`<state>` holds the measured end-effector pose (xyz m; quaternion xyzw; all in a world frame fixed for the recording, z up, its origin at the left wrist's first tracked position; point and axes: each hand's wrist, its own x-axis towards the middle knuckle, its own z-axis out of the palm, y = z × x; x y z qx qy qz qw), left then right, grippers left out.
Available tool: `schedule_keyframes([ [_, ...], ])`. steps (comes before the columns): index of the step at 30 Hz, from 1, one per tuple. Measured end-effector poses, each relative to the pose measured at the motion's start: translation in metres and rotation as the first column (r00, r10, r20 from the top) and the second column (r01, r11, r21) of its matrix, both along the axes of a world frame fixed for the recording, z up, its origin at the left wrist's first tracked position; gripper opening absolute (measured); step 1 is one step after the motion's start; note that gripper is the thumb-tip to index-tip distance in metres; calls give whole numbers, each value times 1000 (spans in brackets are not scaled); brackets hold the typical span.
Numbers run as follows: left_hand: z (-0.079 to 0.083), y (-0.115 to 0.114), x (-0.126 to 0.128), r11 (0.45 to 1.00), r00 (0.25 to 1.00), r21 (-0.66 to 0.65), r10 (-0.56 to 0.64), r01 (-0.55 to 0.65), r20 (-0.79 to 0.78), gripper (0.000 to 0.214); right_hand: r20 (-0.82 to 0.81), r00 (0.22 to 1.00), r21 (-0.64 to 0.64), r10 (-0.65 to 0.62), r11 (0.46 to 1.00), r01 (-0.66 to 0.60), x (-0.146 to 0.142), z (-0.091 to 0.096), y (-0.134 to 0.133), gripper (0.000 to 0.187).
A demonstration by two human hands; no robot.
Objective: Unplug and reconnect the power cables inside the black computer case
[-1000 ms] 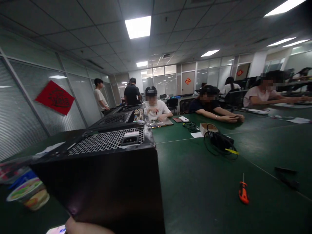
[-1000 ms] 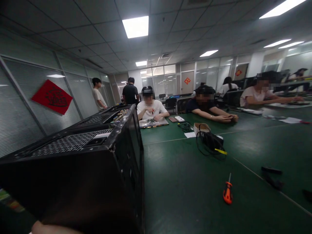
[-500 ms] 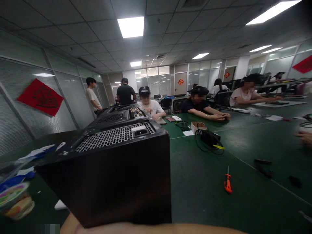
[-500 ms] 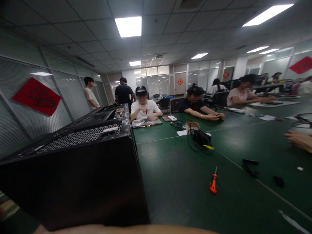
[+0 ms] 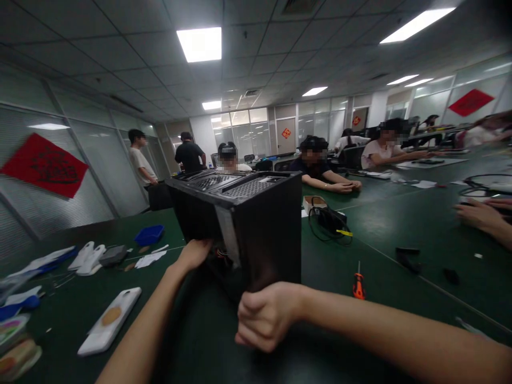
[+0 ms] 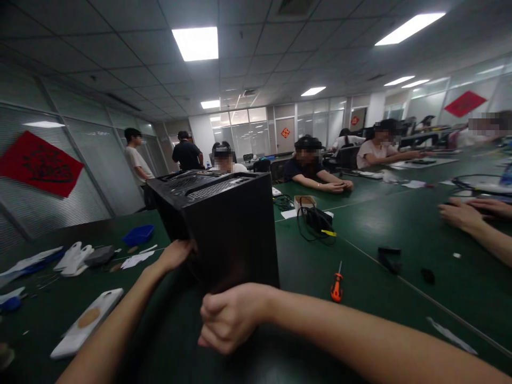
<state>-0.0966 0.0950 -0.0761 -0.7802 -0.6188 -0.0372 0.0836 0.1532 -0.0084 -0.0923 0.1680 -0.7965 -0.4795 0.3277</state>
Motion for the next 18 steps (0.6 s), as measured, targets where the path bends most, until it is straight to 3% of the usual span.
schedule_keyframes([
  [2, -8, 0, 0, 999, 994, -21, -28, 26, -108, 44, -4, 999, -41, -49, 998, 49, 28, -2, 10, 31],
  [4, -13, -4, 3, 999, 982, -22, -37, 34, -184, 49, 4, 984, -76, -178, 981, 178, 51, -3, 16, 28],
  [8, -14, -24, 10, 999, 996, -29, -26, 24, -82, 73, 18, 931, -109, -364, 925, 364, 83, -10, 18, 31],
  [11, -12, -47, 12, 996, 996, -54, -69, 65, -60, 64, 0, 897, -98, -442, 893, 440, 96, -19, 10, 34],
  [13, -13, -61, 14, 996, 995, -56, -79, 75, -65, 62, -49, 815, -118, -577, 814, 569, 97, -28, -1, 36],
  [15, -14, -73, 16, 997, 996, -51, -58, 54, -61, 57, -101, 675, -186, -731, 680, 709, 90, -37, -14, 39],
  [17, -15, -80, 19, 999, 999, -50, -15, 13, -47, 50, -132, 555, -306, -821, 566, 765, 79, -45, -22, 44],
  [18, -16, -82, 20, 999, 999, -48, 0, -2, -38, 49, -146, 538, -360, -830, 551, 753, 74, -49, -24, 44],
])
